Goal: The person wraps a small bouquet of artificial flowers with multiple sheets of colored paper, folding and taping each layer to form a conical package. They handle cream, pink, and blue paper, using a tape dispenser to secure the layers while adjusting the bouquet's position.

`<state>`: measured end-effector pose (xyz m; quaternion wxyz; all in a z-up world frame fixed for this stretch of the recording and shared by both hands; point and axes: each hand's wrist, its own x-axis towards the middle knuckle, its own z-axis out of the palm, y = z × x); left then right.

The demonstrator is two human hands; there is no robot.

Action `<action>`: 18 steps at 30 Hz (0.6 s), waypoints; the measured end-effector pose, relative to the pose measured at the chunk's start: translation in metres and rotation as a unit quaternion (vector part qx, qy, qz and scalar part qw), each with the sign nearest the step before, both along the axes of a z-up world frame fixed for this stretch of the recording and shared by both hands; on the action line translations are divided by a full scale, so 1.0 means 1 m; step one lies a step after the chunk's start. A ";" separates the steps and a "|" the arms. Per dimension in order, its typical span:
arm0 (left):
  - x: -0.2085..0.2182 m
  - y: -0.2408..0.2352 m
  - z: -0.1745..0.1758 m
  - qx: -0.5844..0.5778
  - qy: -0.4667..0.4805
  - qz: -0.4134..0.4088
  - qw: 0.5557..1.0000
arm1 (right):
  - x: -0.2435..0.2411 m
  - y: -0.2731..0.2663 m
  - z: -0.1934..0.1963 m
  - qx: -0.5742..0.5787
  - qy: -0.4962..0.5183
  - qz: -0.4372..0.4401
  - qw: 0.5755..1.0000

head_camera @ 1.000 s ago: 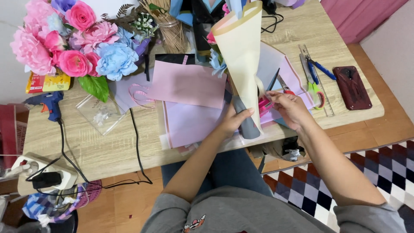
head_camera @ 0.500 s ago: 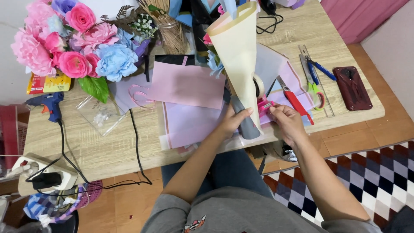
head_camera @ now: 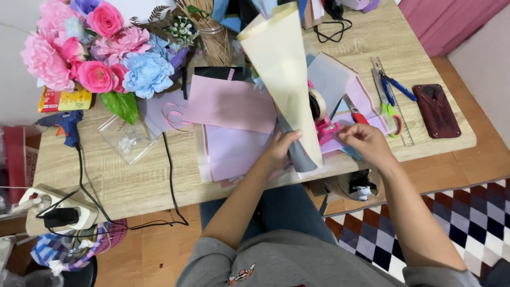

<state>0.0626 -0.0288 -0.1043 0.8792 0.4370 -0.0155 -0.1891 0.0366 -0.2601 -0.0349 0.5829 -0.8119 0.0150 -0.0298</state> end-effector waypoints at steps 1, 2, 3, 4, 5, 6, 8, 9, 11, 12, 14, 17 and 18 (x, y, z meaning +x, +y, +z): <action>0.002 0.006 -0.002 0.000 -0.003 0.003 1.000 | -0.007 -0.001 0.005 0.000 -0.003 0.003 1.000; 0.005 0.013 -0.004 -0.075 -0.006 -0.056 0.996 | -0.013 -0.001 0.010 0.023 -0.030 -0.009 0.999; 0.008 0.020 -0.005 -0.149 -0.010 -0.114 0.982 | -0.019 -0.002 0.014 0.046 -0.058 -0.021 0.997; 0.009 0.022 -0.012 -0.147 -0.014 -0.109 0.983 | -0.025 0.005 0.019 0.048 -0.061 -0.016 0.997; 0.010 0.024 -0.019 -0.283 -0.069 -0.142 0.946 | -0.032 0.012 0.023 0.080 -0.086 -0.004 0.993; 0.009 0.028 -0.027 -0.411 -0.121 -0.171 0.887 | -0.041 0.020 0.026 0.114 -0.108 0.010 0.988; -0.002 0.033 -0.016 -0.403 -0.140 -0.168 0.889 | -0.042 0.026 0.016 0.140 -0.124 0.055 0.981; -0.007 0.036 -0.010 -0.397 -0.155 -0.170 0.888 | -0.043 0.029 0.011 0.163 -0.140 0.094 0.972; -0.020 0.037 0.012 -0.389 -0.180 -0.174 0.887 | -0.037 0.051 0.012 0.223 -0.156 0.117 0.955; -0.026 0.035 0.024 -0.384 -0.202 -0.184 0.882 | -0.036 0.061 0.014 0.278 -0.171 0.134 0.936; -0.035 0.034 0.036 -0.378 -0.225 -0.193 0.877 | -0.031 0.082 0.024 0.305 -0.170 0.145 0.926; -0.040 0.044 0.036 -0.333 -0.244 -0.200 0.889 | -0.021 0.103 0.022 0.352 -0.164 0.171 0.906; -0.041 0.049 0.033 -0.294 -0.239 -0.194 0.905 | -0.018 0.108 0.018 0.371 -0.157 0.188 0.896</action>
